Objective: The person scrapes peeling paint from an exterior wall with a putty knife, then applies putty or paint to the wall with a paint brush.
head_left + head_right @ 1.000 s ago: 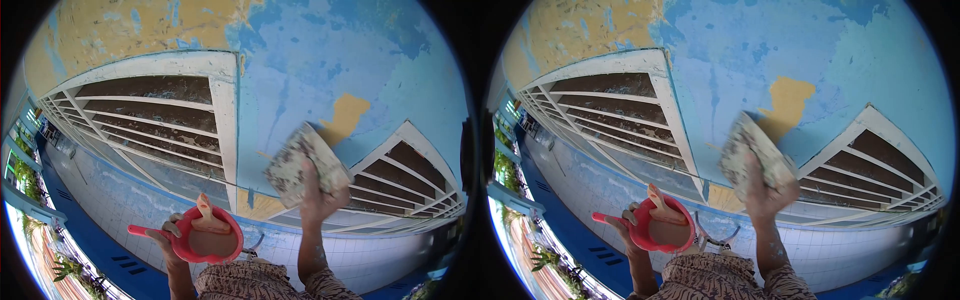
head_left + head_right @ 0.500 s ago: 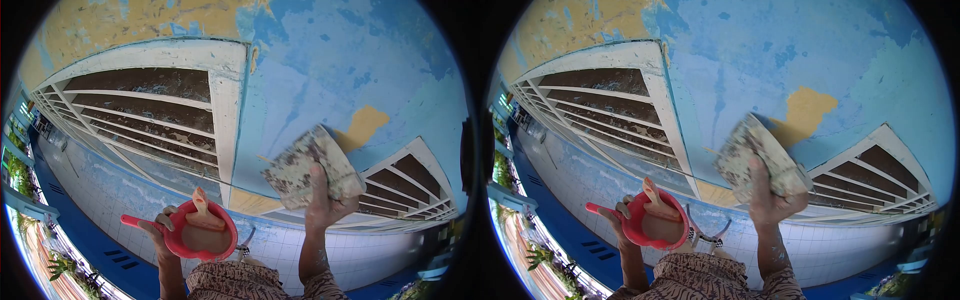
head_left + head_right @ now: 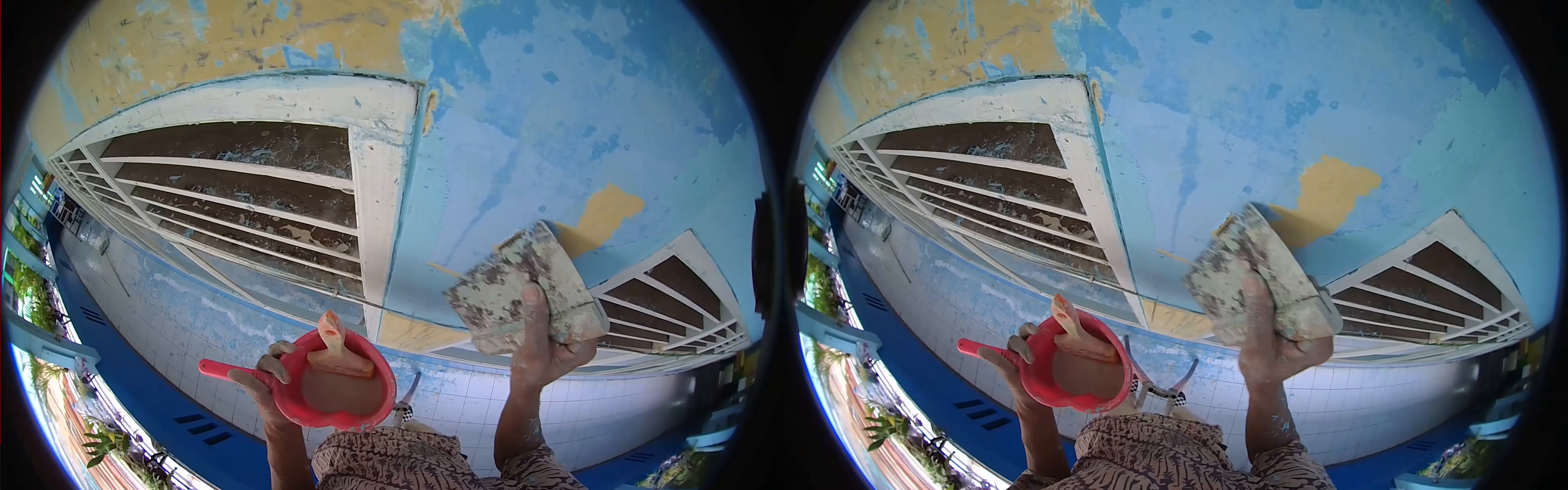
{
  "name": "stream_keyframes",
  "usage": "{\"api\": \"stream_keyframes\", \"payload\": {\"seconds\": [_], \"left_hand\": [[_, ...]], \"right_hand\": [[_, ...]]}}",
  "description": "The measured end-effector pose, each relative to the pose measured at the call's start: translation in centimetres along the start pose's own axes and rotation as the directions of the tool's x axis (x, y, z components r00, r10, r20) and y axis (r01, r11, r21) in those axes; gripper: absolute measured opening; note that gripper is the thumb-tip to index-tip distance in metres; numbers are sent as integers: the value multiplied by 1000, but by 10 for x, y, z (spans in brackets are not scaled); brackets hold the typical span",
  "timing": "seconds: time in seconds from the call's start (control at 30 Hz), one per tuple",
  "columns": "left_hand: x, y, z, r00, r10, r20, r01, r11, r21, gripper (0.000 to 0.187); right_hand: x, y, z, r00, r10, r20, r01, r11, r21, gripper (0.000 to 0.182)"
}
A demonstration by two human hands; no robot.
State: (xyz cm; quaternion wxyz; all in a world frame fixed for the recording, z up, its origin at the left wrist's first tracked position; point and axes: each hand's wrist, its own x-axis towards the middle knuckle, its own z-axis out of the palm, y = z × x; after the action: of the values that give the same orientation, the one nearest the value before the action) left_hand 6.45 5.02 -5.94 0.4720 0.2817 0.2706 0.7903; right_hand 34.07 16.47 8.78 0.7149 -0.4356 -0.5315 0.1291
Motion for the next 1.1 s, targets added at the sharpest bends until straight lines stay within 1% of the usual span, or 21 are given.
{"api": "stream_keyframes", "payload": {"seconds": [0.07, 0.1, 0.13, 0.2, 0.23, 0.27, 0.33, 0.4, 0.47, 0.5, 0.53, 0.6, 0.63, 0.73, 0.8, 0.87, 0.9, 0.93, 1.0, 1.07, 1.1], "left_hand": [[-2, 1, 7, 999, -23, -24, 22, 999, -34, 76], [-2, 2, 10, 999, -11, -42, 9, 1000, -30, 76], [0, 3, 11, 998, 4, -57, -6, 1000, -24, 76], [-6, 6, 7, 999, 13, -29, -13, 1000, -17, 77], [-5, 6, 4, 1000, 22, -3, -22, 1000, -20, 77], [-2, 5, 1, 999, 32, -5, -32, 999, -26, 77], [-3, 7, 0, 1000, 3, -19, -5, 997, -74, 76], [2, 4, 17, 998, -18, -66, 10, 993, -121, 77], [5, 7, 13, 999, -36, -22, 36, 999, -31, 76], [6, 4, 3, 999, -32, 25, 32, 999, -4, 75], [9, 2, 0, 999, -20, 25, 20, 1000, -8, 75], [9, -1, -1, 1000, 1, 21, 0, 996, -86, 75], [7, 1, 0, 1000, -1, 16, 3, 996, -85, 75], [6, 4, 5, 1000, -13, 11, 13, 999, -43, 75], [3, 6, 2, 999, 20, 48, -17, 998, -64, 75], [5, 9, 4, 999, 27, 32, -24, 994, -104, 76], [0, 10, 5, 1000, 5, 8, -4, 990, -138, 77], [-5, 11, 5, 1000, -4, 4, 5, 990, -138, 77], [-5, 14, 4, 998, 0, -70, -4, 998, -59, 77], [-9, 13, -3, 998, 25, -56, -27, 999, -45, 77], [-9, 15, -9, 998, 48, -47, -50, 998, -34, 76]], "right_hand": [[2, 3, 14, 974, -226, 25, 226, 974, -22, 17], [3, 4, 16, 970, -239, 35, 241, 970, -43, 17], [2, 2, 15, 970, -240, 33, 241, 970, -39, 17], [-6, -6, 8, 997, 27, -67, -22, 997, 79, 15], [-7, -10, 5, 995, 69, -67, -66, 997, 51, 15], [-7, -7, 7, 996, 60, -61, -57, 997, 55, 15], [-12, 0, 0, 997, -50, -67, 48, 999, -24, 19], [-3, 1, -4, 998, -34, -47, 34, 999, -13, 19], [-2, 2, -15, 996, -83, 29, 86, 987, -139, 18], [-2, -1, -17, 1000, 28, 10, -27, 998, -60, 18], [-1, -2, -12, 1000, 20, 13, -19, 998, -52, 18], [1, -3, 1, 996, -77, 49, 80, 994, -76, 19], [2, 2, 12, 979, -200, 34, 201, 979, -40, 18], [1, -6, 29, 979, -182, 93, 179, 983, 43, 19], [-7, -6, 27, 983, -169, 78, 165, 985, 52, 20], [-10, -11, 30, 997, -61, 45, 55, 990, 128, 18], [-10, -11, 31, 997, -57, 49, 50, 991, 123, 18], [-8, -11, 33, 988, -110, 107, 102, 992, 77, 20], [-3, -10, 39, 949, -226, 218, 229, 973, 12, 26], [-7, -2, 29, 957, -234, 172, 236, 972, 7, 25], [-11, -4, 20, 988, -91, 124, 87, 995, 41, 23]]}}
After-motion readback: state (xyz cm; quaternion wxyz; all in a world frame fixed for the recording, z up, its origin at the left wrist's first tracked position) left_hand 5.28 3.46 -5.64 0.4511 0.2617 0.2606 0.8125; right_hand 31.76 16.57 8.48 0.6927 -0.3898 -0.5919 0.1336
